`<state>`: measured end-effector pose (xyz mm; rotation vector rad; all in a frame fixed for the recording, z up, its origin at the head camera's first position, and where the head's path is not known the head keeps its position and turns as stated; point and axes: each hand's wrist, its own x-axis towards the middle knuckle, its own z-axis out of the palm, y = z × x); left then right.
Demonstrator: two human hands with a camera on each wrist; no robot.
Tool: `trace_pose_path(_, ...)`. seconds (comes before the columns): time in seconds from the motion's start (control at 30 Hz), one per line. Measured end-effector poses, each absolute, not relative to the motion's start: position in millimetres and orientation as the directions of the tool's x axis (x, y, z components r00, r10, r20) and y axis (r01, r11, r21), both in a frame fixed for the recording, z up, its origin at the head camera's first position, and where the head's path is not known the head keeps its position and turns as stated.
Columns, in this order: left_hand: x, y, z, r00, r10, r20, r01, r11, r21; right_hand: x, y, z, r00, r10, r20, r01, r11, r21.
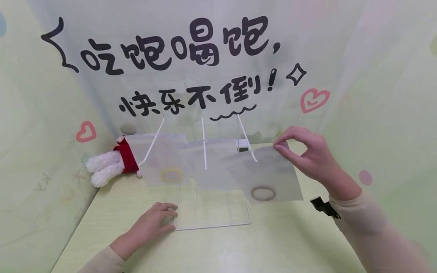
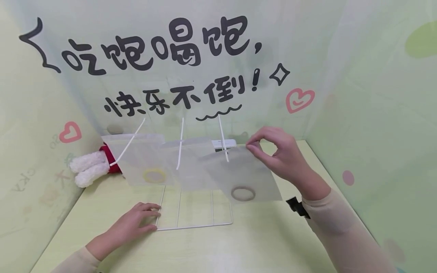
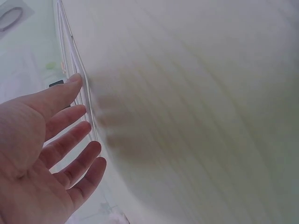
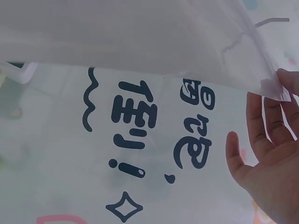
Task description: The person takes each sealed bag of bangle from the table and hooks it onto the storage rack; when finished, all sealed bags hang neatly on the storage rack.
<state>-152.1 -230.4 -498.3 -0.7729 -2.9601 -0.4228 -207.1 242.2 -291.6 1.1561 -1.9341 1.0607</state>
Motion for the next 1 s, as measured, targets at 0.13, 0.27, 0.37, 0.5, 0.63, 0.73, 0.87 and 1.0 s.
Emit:
trace_pose_path(0.13,-152,-231,-499,-0.874,0.469,0.123,0.485,0.839,0.246,-216,243,-295,-0.431,-0.379,0.819,-0.89,0.328,-0.316)
trace_pose_path(0.27,-151,-231,-499,-0.875,0.468,0.124,0.484,0.839,0.249,-226,241,-300,-0.447,-0.35,0.823,-0.879,0.345,-0.33)
trace_pose_path(0.37,-150,-231,-498,-0.873,0.473,0.12,0.487,0.834,0.258,-232,239,-303,-0.449,-0.34,0.826,-0.875,0.355,-0.33)
trace_pose_path(0.5,-149,-231,-498,-0.871,0.478,0.116,0.491,0.829,0.267,-238,236,-303,-0.458,-0.339,0.822,-0.869,0.364,-0.335)
trace_pose_path(0.63,-149,-231,-498,-0.869,0.48,0.12,0.494,0.826,0.272,-243,234,-302,-0.465,-0.335,0.819,-0.864,0.371,-0.339)
trace_pose_path(0.73,-149,-231,-498,-0.869,0.48,0.121,0.495,0.826,0.271,-246,234,-303,-0.472,-0.333,0.816,-0.859,0.382,-0.341)
trace_pose_path(0.87,-150,-232,-500,-0.869,0.48,0.121,0.494,0.827,0.267,-250,235,-305,-0.491,-0.329,0.806,-0.845,0.406,-0.349)
trace_pose_path(1.0,-150,-232,-499,-0.869,0.48,0.124,0.495,0.828,0.264,-252,237,-307,-0.511,-0.328,0.795,-0.829,0.431,-0.355)
